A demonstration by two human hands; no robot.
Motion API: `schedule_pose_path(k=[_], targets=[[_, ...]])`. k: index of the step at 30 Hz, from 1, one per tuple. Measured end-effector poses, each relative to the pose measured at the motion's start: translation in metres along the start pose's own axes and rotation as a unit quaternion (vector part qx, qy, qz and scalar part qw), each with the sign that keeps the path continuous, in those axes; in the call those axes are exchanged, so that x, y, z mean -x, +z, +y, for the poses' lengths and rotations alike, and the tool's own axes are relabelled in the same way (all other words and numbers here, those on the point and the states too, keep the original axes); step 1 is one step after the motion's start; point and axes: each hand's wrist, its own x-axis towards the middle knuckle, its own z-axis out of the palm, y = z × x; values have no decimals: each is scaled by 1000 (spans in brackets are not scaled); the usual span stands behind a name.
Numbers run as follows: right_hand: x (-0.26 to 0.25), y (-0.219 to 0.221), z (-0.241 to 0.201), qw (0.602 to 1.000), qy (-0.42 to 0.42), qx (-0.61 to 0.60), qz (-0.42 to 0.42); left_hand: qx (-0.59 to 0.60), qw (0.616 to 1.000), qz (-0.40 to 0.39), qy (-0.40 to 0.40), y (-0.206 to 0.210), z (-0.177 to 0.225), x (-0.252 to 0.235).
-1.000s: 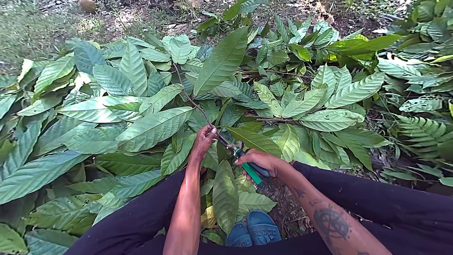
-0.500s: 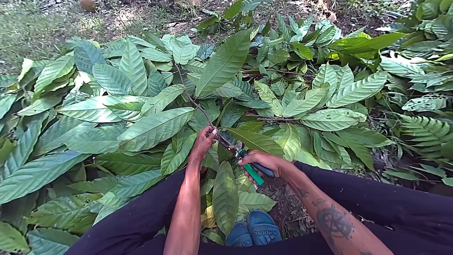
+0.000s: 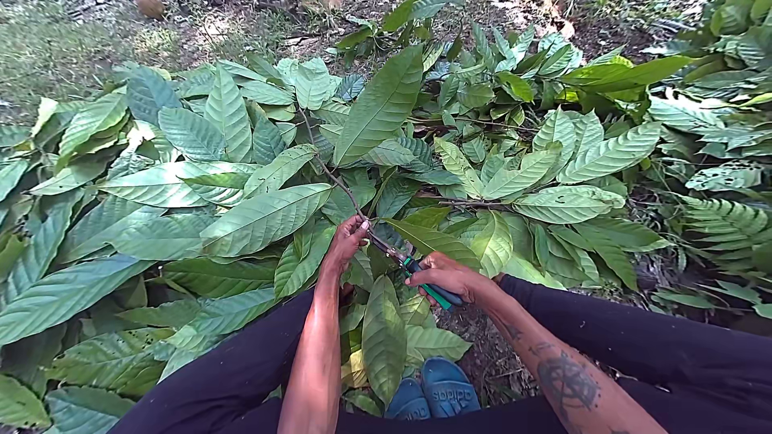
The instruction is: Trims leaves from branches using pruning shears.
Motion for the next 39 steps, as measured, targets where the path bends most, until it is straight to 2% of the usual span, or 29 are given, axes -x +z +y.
schedule_pose_path(k=[4,10,12,15,18,21,29,34,39], targets=[[4,5,8,1000,-18,18,-16,33,999,-3,-15,-1,-5,-1],[13,1,15,991,-16,-133,-28,172,980,26,-98,5,-15,14],[8,3,13,990,-9,-140,-19,200,971,62,-115,19,-19,20],[2,9,12,988,-12,-150,-32,259,945,168,-108,43,-24,23],[1,17,12,986,-26,-159,-48,303,920,244,-51,53,-32,25],[6,21,13,981,-60,-173,-59,275,918,287,7,53,-22,32],[40,37,-6,967,-166,-175,-88,258,906,275,191,42,22,44],[45,55,-20,964,-175,-171,-100,235,889,265,289,41,30,50],[47,59,-24,972,-164,-140,-95,157,871,298,358,36,30,53]])
